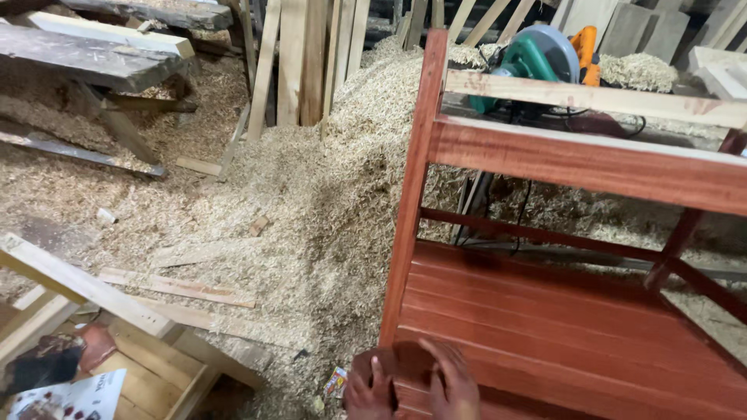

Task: The person applies reddish-brown stain to a three-tier wooden shelf using a cloth. They wipe the stain onto the shelves and frame, then dip the cloth into a container to reload stain before continuing to cover the remaining surfaces.

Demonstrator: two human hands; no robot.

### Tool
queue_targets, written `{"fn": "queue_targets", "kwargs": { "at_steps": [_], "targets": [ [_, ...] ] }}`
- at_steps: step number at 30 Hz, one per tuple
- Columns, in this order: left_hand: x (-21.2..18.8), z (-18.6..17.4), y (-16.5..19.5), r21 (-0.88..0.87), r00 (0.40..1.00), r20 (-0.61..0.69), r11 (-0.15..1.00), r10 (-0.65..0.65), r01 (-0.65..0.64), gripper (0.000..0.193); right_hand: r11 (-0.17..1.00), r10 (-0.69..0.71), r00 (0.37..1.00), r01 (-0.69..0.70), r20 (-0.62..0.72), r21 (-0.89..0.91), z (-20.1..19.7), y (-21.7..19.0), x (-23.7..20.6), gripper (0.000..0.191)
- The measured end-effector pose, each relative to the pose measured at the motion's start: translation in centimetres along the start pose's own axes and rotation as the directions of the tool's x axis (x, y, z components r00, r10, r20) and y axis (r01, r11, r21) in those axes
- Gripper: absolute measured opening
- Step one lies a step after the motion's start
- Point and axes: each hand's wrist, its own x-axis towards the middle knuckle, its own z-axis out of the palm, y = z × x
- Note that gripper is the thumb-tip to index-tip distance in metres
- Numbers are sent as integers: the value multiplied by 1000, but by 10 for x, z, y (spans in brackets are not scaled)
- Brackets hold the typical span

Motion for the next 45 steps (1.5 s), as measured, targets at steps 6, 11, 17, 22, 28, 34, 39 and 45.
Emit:
{"fn": "queue_targets", "kwargs": {
  "at_steps": [6,11,17,22,28,34,39,45],
  "targets": [
    [89,14,20,-325,997,56,945,46,-25,52,988,130,991,-131,-17,-85,-13,16,-39,56],
    [171,51,31,-316,982,171,949,81,-23,52,988,53,996,-62,-66,-142,-18,19,-47,60],
    [105,51,11,-241,984,63,959,167,-147,51,986,-40,996,26,-84,-167,16,29,-77,54],
    [-15,35,-28,-223,960,232,969,156,-104,55,994,103,992,-105,-75,-25,36,40,-113,56],
    [-133,21,-63,-219,971,192,971,141,-98,49,968,251,966,-252,60,6,64,58,-146,55],
    [-199,-1,-76,-170,972,228,985,56,-17,52,996,71,997,-72,15,59,97,87,-176,53],
    [-241,-26,-78,-169,1000,19,986,7,-4,52,984,-177,977,179,-119,5,113,108,-194,49],
    [-299,-35,-90,-132,959,209,966,-194,224,51,976,-186,975,197,-119,90,127,126,-221,51]
  ]
}}
